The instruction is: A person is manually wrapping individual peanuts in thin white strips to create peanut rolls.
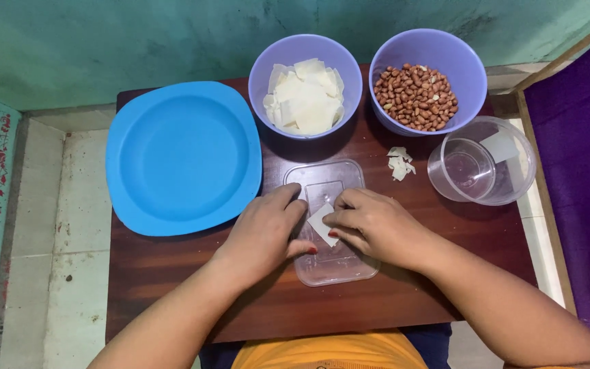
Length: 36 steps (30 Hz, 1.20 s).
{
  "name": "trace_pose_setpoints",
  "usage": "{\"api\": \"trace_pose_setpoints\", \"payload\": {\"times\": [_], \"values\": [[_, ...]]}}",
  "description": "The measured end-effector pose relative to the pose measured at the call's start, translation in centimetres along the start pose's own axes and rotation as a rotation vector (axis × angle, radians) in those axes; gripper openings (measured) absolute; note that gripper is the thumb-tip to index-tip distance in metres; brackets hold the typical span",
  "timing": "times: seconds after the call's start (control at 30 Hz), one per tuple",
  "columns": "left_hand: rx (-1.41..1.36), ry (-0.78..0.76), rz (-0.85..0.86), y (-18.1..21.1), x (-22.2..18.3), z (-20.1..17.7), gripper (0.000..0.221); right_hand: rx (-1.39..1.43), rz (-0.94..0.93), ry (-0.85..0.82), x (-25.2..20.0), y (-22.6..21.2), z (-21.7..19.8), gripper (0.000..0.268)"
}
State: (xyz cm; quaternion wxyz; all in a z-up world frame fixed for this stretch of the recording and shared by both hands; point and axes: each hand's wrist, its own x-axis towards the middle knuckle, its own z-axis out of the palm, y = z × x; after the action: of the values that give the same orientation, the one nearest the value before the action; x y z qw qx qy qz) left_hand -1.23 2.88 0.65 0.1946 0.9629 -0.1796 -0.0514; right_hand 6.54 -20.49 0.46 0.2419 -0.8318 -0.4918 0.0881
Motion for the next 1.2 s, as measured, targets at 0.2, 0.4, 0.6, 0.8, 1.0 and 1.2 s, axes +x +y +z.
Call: {"api": "trace_pose_setpoints", "payload": {"times": [0.2,0.4,0.6,0.8,1.0,1.2], "values": [[0.0,-0.036,0.006,0.3,0.1,-0.6,0.06,0.065,0.012,-0.001,0.2,-0.6,-0.9,0.016],[0.01,-0.038,0.056,0.1,0.0,-0.6,0.061,0.053,0.003,0.013,0.1,-0.5,-0.6,0.016],[0.027,-0.051,0.099,2.2,-0.5,-2.1,0.051,0.166,-0.005,0.128,0.0,-1.1,-2.2,0.019],[-0.044,0.186,0.372,3.1,-1.0,-2.4,0.041,0.108,-0.008,0.475,-2.5,-3.0,-11.9,0.015],[-0.081,0.367,0.52,3.0,-0.2,-1.1,0.025,-0.226,0.088,0.481,-2.6,1.9,-18.2,0.01],[-0.118,0.369,0.488,2.2,0.2,-1.7,0.014,-0.186,0.52,0.021,4.8,7.8,-17.1,0.025]]}}
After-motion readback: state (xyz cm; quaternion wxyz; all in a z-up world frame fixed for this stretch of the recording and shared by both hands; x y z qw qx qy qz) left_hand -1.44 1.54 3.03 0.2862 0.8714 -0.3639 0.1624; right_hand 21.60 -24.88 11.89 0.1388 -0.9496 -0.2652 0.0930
